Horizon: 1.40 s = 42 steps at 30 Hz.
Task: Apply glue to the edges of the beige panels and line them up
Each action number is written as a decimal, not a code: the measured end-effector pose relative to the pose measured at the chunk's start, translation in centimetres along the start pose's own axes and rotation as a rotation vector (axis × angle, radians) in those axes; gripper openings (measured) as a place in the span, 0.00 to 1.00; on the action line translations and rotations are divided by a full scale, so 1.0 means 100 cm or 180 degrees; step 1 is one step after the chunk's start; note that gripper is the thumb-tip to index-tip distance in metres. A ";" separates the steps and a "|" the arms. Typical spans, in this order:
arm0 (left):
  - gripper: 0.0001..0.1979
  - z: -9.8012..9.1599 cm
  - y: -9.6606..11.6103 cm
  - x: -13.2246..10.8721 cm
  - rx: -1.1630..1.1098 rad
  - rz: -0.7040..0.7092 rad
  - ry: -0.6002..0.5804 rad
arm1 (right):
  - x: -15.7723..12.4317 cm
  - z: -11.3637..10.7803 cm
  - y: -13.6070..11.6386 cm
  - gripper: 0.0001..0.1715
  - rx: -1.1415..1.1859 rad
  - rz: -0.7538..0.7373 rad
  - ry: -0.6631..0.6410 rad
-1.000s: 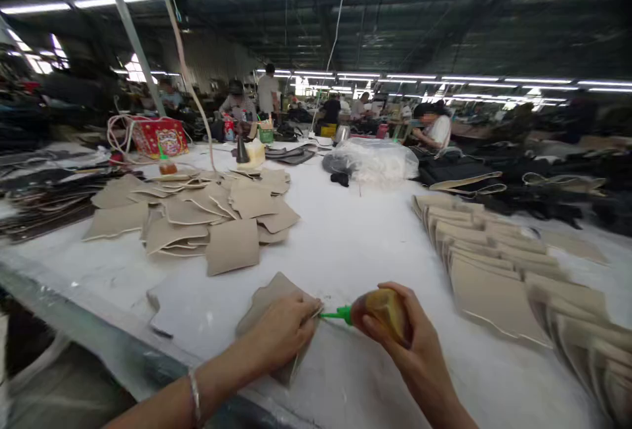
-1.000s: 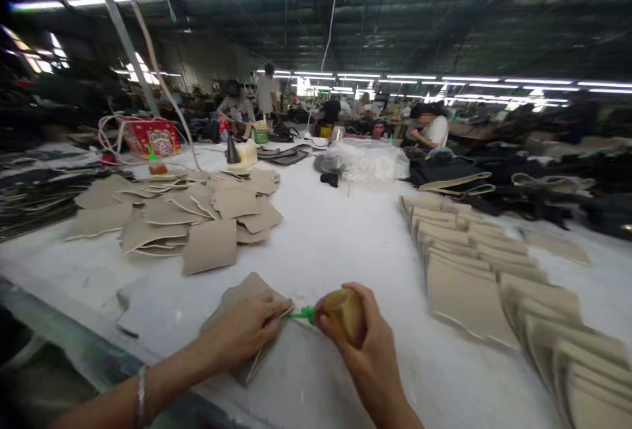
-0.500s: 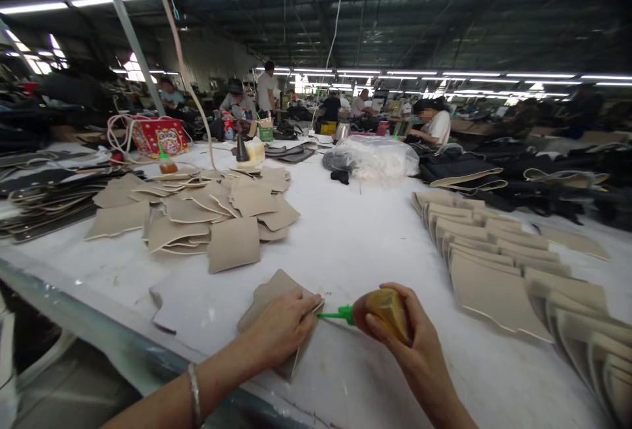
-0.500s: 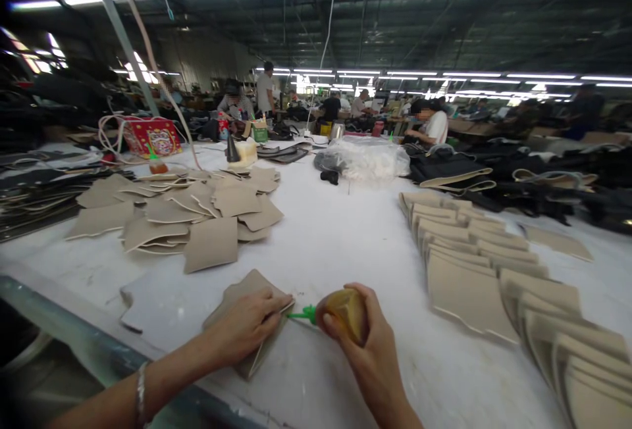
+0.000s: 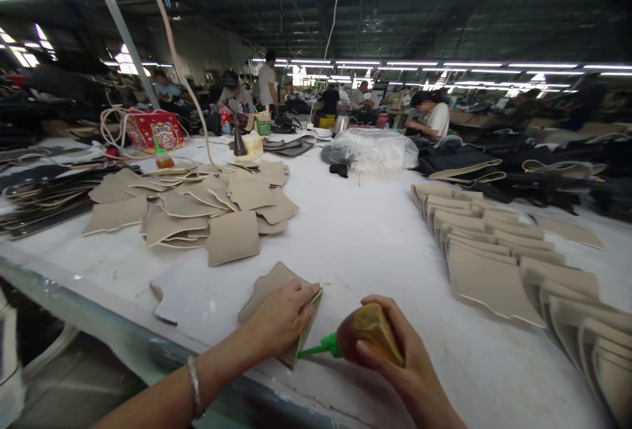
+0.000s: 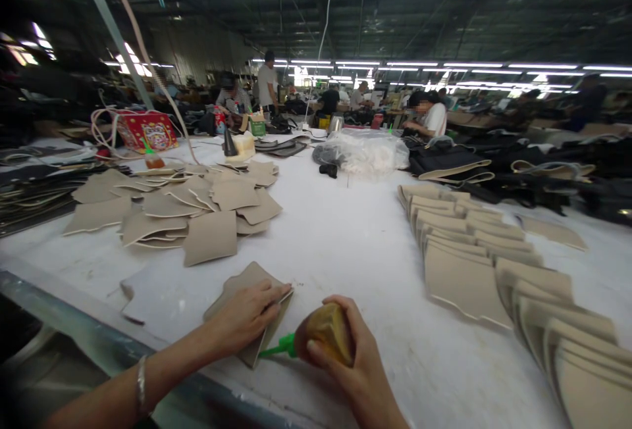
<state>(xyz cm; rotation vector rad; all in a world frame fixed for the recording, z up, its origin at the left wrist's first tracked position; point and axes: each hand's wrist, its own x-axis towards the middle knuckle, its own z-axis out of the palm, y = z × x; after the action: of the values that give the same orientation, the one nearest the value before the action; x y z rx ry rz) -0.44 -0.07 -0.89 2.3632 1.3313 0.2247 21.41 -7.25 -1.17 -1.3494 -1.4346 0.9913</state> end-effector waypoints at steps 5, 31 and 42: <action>0.22 0.000 0.001 -0.001 -0.0002 0.0007 0.0002 | -0.006 0.006 -0.003 0.27 0.0012 0.0047 0.0362; 0.22 0.001 0.002 -0.003 0.0004 -0.0012 -0.0021 | -0.014 0.001 0.001 0.27 0.0094 -0.0103 0.0256; 0.23 0.000 0.002 -0.003 0.0040 -0.0059 -0.0060 | -0.009 -0.006 0.009 0.27 -0.0211 -0.0303 0.0182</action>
<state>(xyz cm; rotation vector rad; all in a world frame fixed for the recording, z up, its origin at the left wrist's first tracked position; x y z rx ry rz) -0.45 -0.36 -0.81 2.3567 1.3490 0.1885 22.26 -8.11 -1.98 -1.3337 -1.4858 0.8439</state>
